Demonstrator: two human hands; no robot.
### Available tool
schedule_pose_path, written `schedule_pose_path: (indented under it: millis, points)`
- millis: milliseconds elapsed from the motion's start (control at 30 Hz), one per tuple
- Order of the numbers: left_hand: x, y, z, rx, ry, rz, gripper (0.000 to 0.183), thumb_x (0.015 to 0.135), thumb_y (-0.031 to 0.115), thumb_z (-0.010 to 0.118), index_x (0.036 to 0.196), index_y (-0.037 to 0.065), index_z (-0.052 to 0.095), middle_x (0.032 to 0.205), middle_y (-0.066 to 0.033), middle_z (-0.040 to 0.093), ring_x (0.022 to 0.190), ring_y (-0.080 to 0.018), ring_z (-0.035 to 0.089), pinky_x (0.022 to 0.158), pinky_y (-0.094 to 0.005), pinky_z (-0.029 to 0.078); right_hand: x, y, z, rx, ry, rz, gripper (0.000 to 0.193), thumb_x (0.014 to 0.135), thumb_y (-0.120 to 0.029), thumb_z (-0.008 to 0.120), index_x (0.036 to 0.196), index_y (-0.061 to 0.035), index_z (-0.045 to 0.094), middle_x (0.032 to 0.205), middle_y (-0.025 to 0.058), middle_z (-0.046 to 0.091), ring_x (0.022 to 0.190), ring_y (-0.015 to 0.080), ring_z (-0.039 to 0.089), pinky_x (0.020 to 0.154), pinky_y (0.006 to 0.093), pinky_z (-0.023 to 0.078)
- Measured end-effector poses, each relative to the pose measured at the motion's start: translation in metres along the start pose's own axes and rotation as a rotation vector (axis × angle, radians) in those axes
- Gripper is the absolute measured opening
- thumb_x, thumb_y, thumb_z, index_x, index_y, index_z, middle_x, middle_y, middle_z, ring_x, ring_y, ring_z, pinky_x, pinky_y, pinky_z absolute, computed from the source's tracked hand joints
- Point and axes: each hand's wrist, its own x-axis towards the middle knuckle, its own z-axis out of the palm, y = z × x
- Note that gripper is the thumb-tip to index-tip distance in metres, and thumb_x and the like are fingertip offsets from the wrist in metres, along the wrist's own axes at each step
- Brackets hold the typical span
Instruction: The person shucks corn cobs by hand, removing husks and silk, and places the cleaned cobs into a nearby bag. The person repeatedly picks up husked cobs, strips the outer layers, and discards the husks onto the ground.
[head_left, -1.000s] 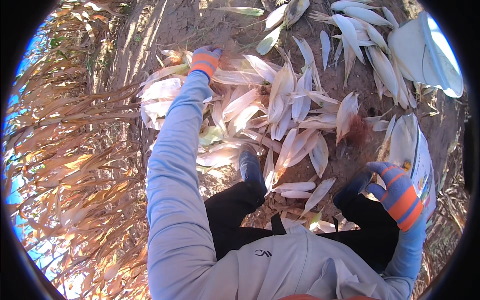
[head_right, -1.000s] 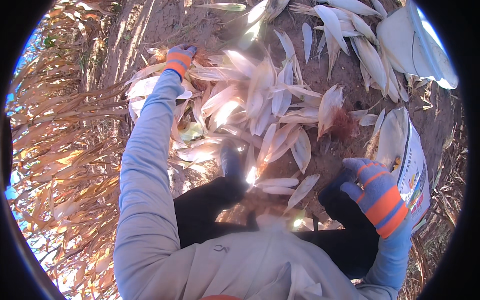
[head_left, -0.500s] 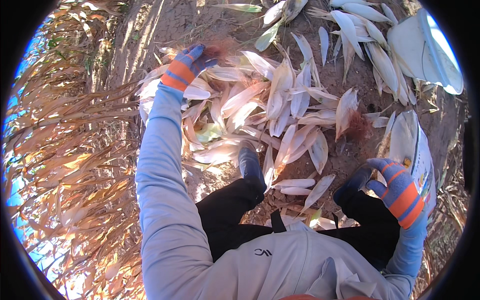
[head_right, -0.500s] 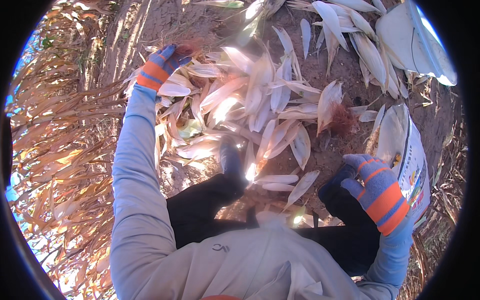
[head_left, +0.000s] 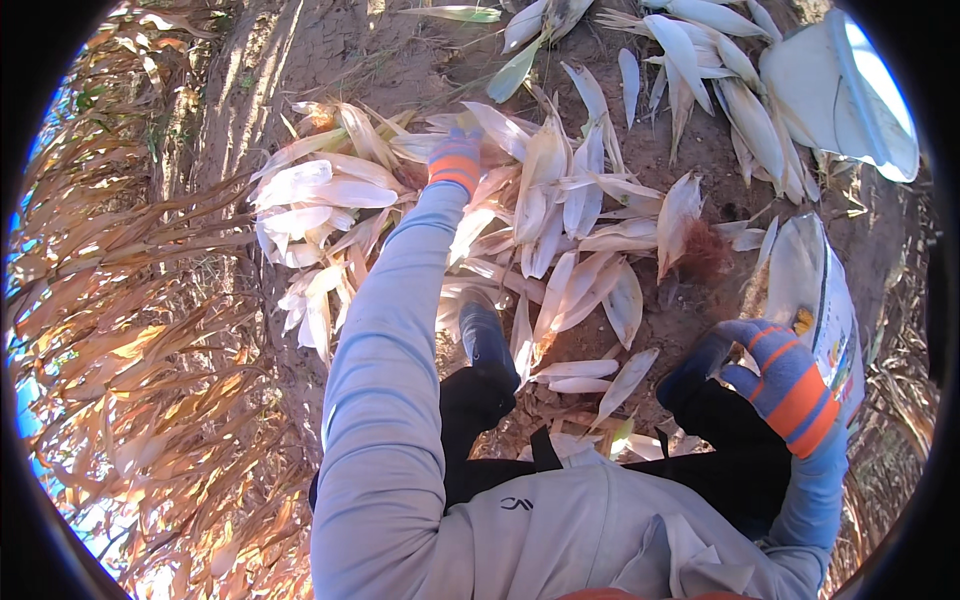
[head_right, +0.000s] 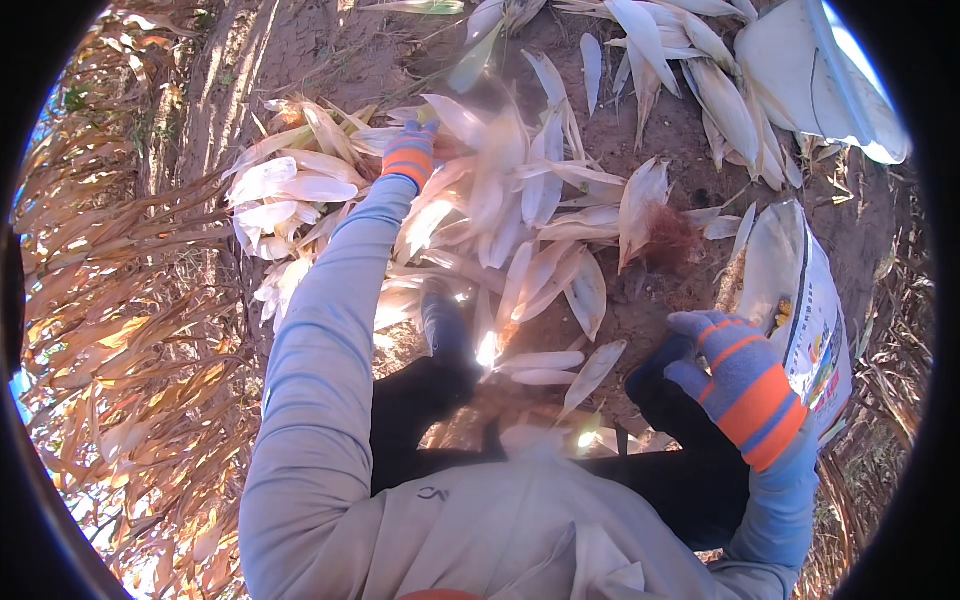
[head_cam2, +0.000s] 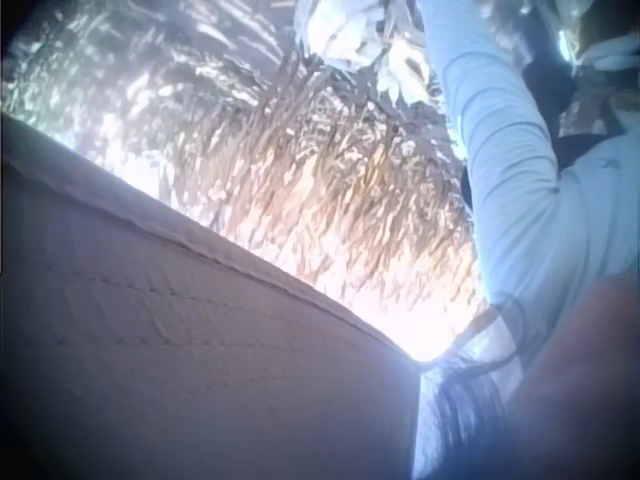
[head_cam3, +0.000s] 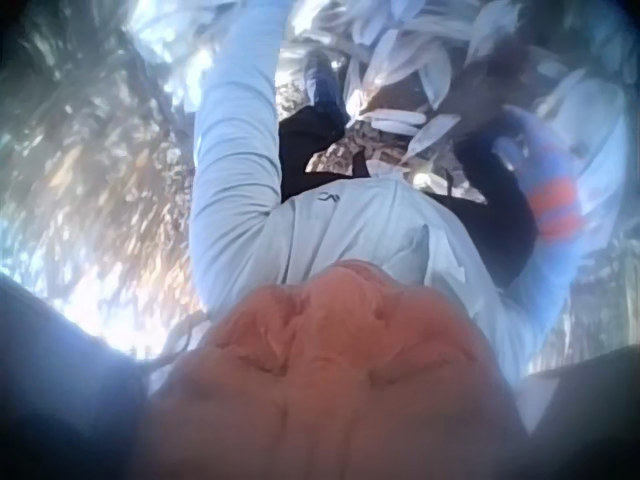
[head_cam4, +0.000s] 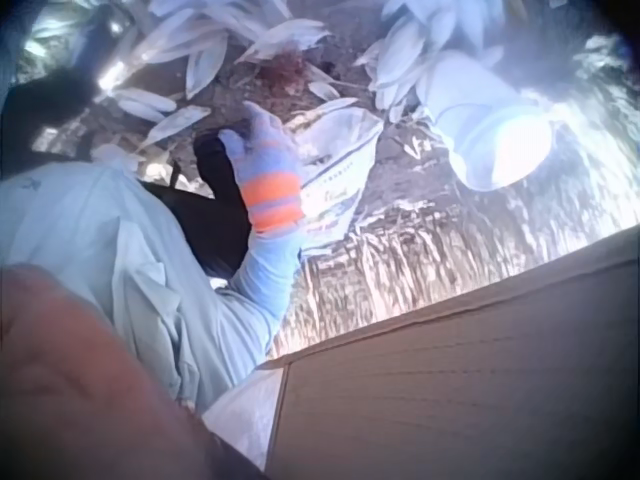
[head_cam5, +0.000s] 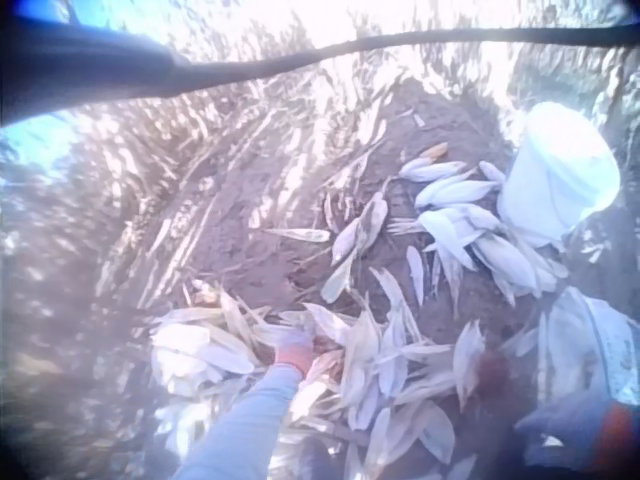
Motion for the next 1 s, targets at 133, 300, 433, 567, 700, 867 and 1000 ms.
schedule_pose_path:
  millis: [133,300,433,567,700,867,1000]
  points:
    - [0.008,-0.034,0.061,-0.054,-0.038,-0.193,0.028,0.075,0.025,0.061,0.100,0.012,0.062,0.101,-0.0183,0.059,0.094,-0.0336,0.057,0.080,-0.0395,0.046,0.004,-0.006,-0.005,-0.018,-0.050,-0.023,0.041,0.067,-0.004,0.066,0.107,-0.0039,0.055,0.097,0.0131,0.059,0.093,0.0309,0.054,0.082,0.0369,0.042]
    - [0.011,-0.048,-0.011,-0.889,0.224,-0.227,0.028,0.076,0.026,0.063,0.088,0.000,0.065,0.080,-0.0176,0.065,0.075,-0.0293,0.061,0.071,-0.0359,0.046,0.001,0.005,0.001,-0.021,-0.007,0.001,0.041,0.067,-0.004,0.066,0.107,-0.0041,0.055,0.096,0.0133,0.059,0.092,0.0314,0.054,0.082,0.0371,0.042]
    - [0.005,-0.114,-0.075,-1.457,0.019,-0.425,0.027,0.084,0.015,0.058,0.107,0.001,0.058,0.094,-0.0056,0.063,0.075,-0.0123,0.058,0.067,-0.0240,0.047,0.000,0.005,0.002,-0.042,0.001,-0.008,0.041,0.067,-0.005,0.067,0.106,-0.0034,0.055,0.096,0.0137,0.059,0.091,0.0317,0.054,0.081,0.0373,0.042]
    - [-0.018,-0.164,-0.075,-0.945,-0.405,-0.199,0.028,0.081,0.013,0.059,0.106,0.000,0.059,0.092,-0.0056,0.064,0.077,-0.0118,0.059,0.067,-0.0250,0.048,0.001,0.003,0.000,-0.012,-0.012,-0.027,0.040,0.067,-0.005,0.067,0.105,-0.0028,0.055,0.095,0.0138,0.059,0.091,0.0318,0.054,0.081,0.0372,0.042]
    - [-0.023,-0.163,-0.016,-0.268,-0.387,-0.078,0.039,0.075,0.023,0.064,0.108,0.003,0.059,0.099,-0.0160,0.063,0.092,-0.0281,0.060,0.082,-0.0344,0.045,0.003,0.002,0.001,-0.021,-0.027,-0.023,0.040,0.067,-0.006,0.067,0.105,-0.0027,0.055,0.095,0.0139,0.058,0.091,0.0317,0.054,0.081,0.0371,0.042]
    - [-0.021,-0.097,0.003,-0.154,-0.248,-0.318,0.045,0.072,0.034,0.065,0.106,0.004,0.060,0.109,-0.0198,0.058,0.101,-0.0350,0.055,0.085,-0.0399,0.044,0.004,0.003,0.004,-0.022,-0.005,-0.024,0.039,0.068,-0.006,0.066,0.106,-0.0027,0.055,0.096,0.0136,0.058,0.091,0.0317,0.054,0.081,0.0372,0.042]
    - [-0.018,-0.085,0.016,-0.086,-0.229,-0.401,0.042,0.072,0.036,0.065,0.098,0.004,0.064,0.103,-0.0188,0.060,0.099,-0.0335,0.056,0.086,-0.0394,0.044,0.006,0.001,0.002,-0.028,-0.038,-0.004,0.040,0.068,-0.006,0.066,0.106,-0.0028,0.055,0.097,0.0136,0.058,0.093,0.0318,0.054,0.083,0.0372,0.042]
